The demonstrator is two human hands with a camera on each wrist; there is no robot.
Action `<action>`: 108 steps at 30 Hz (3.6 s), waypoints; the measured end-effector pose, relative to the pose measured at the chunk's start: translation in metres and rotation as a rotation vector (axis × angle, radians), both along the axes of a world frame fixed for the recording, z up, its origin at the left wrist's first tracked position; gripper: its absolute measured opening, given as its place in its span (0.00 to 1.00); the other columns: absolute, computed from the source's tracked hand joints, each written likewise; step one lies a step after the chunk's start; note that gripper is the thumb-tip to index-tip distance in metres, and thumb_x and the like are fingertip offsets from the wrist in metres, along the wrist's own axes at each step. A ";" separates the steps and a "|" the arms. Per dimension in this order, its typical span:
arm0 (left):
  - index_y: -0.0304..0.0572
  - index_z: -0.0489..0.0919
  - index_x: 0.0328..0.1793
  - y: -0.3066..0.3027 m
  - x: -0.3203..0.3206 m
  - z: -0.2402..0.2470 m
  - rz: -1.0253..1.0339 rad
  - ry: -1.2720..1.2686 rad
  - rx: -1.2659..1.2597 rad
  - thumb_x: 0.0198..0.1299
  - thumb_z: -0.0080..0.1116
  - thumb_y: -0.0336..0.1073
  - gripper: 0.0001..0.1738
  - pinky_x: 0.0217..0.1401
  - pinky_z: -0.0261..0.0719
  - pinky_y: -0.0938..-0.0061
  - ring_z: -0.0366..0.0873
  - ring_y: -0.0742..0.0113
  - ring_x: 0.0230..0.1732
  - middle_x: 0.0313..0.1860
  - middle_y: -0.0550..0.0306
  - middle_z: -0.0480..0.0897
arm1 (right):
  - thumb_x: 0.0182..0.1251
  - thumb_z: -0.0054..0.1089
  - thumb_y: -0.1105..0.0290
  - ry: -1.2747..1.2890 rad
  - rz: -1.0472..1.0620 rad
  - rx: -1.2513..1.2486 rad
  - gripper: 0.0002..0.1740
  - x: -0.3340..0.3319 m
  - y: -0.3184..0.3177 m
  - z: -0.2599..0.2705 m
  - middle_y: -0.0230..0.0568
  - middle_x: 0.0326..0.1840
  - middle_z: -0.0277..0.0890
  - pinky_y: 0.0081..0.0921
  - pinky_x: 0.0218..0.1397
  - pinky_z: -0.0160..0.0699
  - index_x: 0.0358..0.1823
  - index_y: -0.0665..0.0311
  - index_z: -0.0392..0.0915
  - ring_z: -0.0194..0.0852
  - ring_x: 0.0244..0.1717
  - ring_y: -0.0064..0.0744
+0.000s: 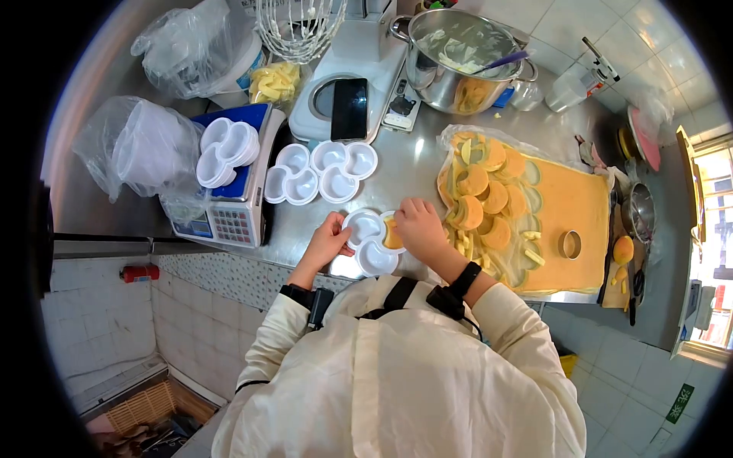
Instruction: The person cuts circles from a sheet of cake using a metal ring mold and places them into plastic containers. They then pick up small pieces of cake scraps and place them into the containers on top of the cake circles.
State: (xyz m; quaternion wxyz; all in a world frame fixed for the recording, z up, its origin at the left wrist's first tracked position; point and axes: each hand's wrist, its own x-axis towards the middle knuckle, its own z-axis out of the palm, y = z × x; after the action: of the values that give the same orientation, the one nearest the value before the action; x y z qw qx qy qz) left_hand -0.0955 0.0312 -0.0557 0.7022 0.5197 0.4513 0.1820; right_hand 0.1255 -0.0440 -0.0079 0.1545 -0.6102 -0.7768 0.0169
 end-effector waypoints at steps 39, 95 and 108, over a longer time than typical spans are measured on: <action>0.41 0.60 0.42 -0.001 0.001 0.004 -0.065 -0.028 -0.091 0.64 0.49 0.30 0.09 0.21 0.84 0.74 0.81 0.65 0.22 0.28 0.53 0.75 | 0.54 0.56 0.64 -0.027 0.342 -0.041 0.27 0.011 -0.012 -0.008 0.52 0.58 0.68 0.39 0.72 0.51 0.52 0.75 0.69 0.63 0.63 0.44; 0.41 0.65 0.43 -0.019 -0.032 -0.006 0.014 -0.042 -0.322 0.60 0.54 0.29 0.10 0.36 0.86 0.74 0.80 0.68 0.33 0.36 0.59 0.73 | 0.55 0.66 0.75 1.025 -0.860 -0.068 0.16 0.131 -0.122 -0.010 0.32 0.29 0.71 0.13 0.31 0.68 0.42 0.65 0.69 0.71 0.30 0.17; 0.40 0.67 0.44 -0.023 -0.023 0.001 -0.100 -0.156 -0.359 0.63 0.53 0.30 0.08 0.45 0.84 0.72 0.83 0.61 0.42 0.42 0.52 0.78 | 0.58 0.62 0.69 1.154 -0.618 -0.674 0.19 0.010 0.001 0.016 0.38 0.23 0.75 0.23 0.21 0.74 0.45 0.67 0.63 0.76 0.18 0.27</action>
State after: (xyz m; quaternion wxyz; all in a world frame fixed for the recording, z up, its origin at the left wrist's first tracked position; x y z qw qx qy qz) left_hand -0.1183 0.0086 -0.0547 0.8246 0.3923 0.3943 0.1034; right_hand 0.1353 -0.0433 0.0078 0.3403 -0.7097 -0.3172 0.5290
